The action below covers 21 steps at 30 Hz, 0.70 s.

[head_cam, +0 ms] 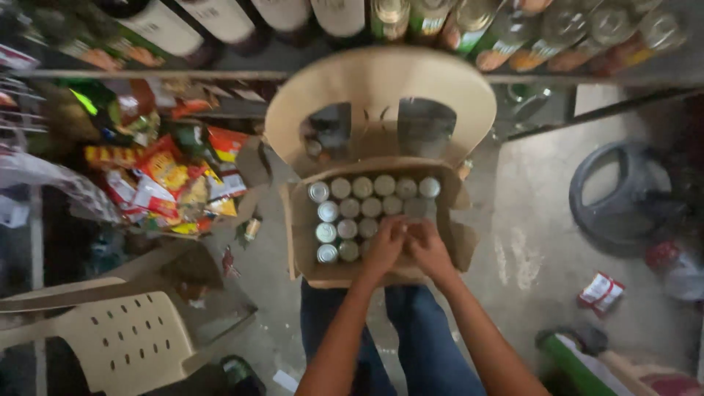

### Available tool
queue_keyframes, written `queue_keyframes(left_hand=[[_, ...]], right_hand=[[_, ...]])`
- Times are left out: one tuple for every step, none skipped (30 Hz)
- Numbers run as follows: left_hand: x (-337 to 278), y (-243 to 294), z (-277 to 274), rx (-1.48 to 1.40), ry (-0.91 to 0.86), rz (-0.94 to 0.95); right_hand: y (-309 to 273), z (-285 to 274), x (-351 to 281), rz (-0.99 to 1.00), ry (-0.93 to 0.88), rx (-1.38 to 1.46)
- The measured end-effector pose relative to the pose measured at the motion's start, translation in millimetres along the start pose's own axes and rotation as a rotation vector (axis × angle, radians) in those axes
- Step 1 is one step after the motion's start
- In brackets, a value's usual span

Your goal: Packing various canned goods from a shelf into a cardboard box.

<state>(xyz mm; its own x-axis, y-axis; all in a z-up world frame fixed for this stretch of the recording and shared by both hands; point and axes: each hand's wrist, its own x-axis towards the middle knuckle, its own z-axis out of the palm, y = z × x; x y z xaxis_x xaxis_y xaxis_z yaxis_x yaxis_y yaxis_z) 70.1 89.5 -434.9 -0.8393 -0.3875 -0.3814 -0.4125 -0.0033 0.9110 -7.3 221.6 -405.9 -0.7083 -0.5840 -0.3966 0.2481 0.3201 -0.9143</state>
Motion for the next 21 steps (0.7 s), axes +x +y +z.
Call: queue_keyframes(left_hand=[[-4.9, 47.5, -14.6, 0.007, 0.01, 0.026], [-12.9, 95.3, -29.0, 0.089, -0.034, -0.117], [-20.9, 143.0, -42.9, 0.17, -0.073, -0.256], [-25.4, 157.0, -47.9, 0.177, -0.059, -0.226], [-31.0, 170.8, -52.8, 0.056, -0.022, -0.121], [-36.8, 184.4, -57.7, -0.066, 0.011, -0.014], [-36.5, 200.4, -63.6, -0.059, 0.018, 0.022], [-36.4, 216.4, -69.6, -0.098, 0.013, 0.172], [-37.4, 231.7, -74.7, -0.138, 0.004, 0.319], [-41.6, 256.6, -82.0, -0.131, 0.009, 0.353], [-47.6, 280.7, -89.7, -0.052, 0.047, 0.252], [-54.5, 304.9, -97.5, 0.025, 0.085, 0.151], [-54.0, 319.2, -105.8, 0.033, 0.094, 0.19], [-53.7, 333.8, -114.6, -0.009, 0.066, 0.303], [-52.4, 348.3, -122.4, -0.053, 0.037, 0.416], [-50.6, 365.8, -130.2, -0.047, 0.046, 0.456], [-49.1, 383.5, -139.3, -0.06, 0.048, 0.522], [-47.7, 401.3, -148.7, -0.073, 0.049, 0.589], [-55.5, 427.7, -160.0, -0.063, 0.058, 0.625], [-63.8, 453.6, -171.4, -0.086, 0.066, 0.647], [-73.1, 478.1, -182.1, -0.11, 0.07, 0.667]], right_hand=[[-37.2, -1.3, -5.1, -0.029, 0.0, 0.0], [-74.6, -2.2, -12.6, -0.098, -0.014, -0.042], [-111.9, -3.5, -19.7, -0.171, -0.025, -0.086], [-115.3, -4.5, -18.4, -0.205, -0.022, -0.087], [-118.9, -5.4, -17.8, -0.248, 0.004, 0.014], [-122.7, -6.2, -16.7, -0.291, 0.027, 0.117], [-140.2, -7.0, -17.2, -0.327, 0.029, 0.115], [-157.6, -7.6, -18.0, -0.276, 0.032, 0.128], [-174.2, -8.6, -20.1, -0.221, 0.034, 0.141], [-202.6, -9.9, -23.3, -0.256, 0.035, 0.139], [-230.4, -10.0, -28.9, -0.289, 0.064, 0.065], [-258.2, -9.9, -35.2, -0.322, 0.095, -0.007], [-272.8, -11.6, -30.8, -0.363, 0.1, -0.006], [-288.2, -13.0, -26.3, -0.506, 0.06, -0.02], [-304.0, -15.9, -20.9, -0.649, 0.017, -0.041], [-334.3, -15.0, -25.7, -0.69, 0.021, -0.046], [-364.1, -12.6, -31.7, -0.655, 0.015, -0.015], [-393.3, -9.8, -38.4, -0.619, 0.007, 0.017], [-427.7, -8.1, -44.9, -0.658, 0.007, 0.016], [-461.7, -6.1, -52.1, -0.636, -0.035, 0.03], [-494.1, -3.8, -61.4, -0.61, -0.074, 0.043]])
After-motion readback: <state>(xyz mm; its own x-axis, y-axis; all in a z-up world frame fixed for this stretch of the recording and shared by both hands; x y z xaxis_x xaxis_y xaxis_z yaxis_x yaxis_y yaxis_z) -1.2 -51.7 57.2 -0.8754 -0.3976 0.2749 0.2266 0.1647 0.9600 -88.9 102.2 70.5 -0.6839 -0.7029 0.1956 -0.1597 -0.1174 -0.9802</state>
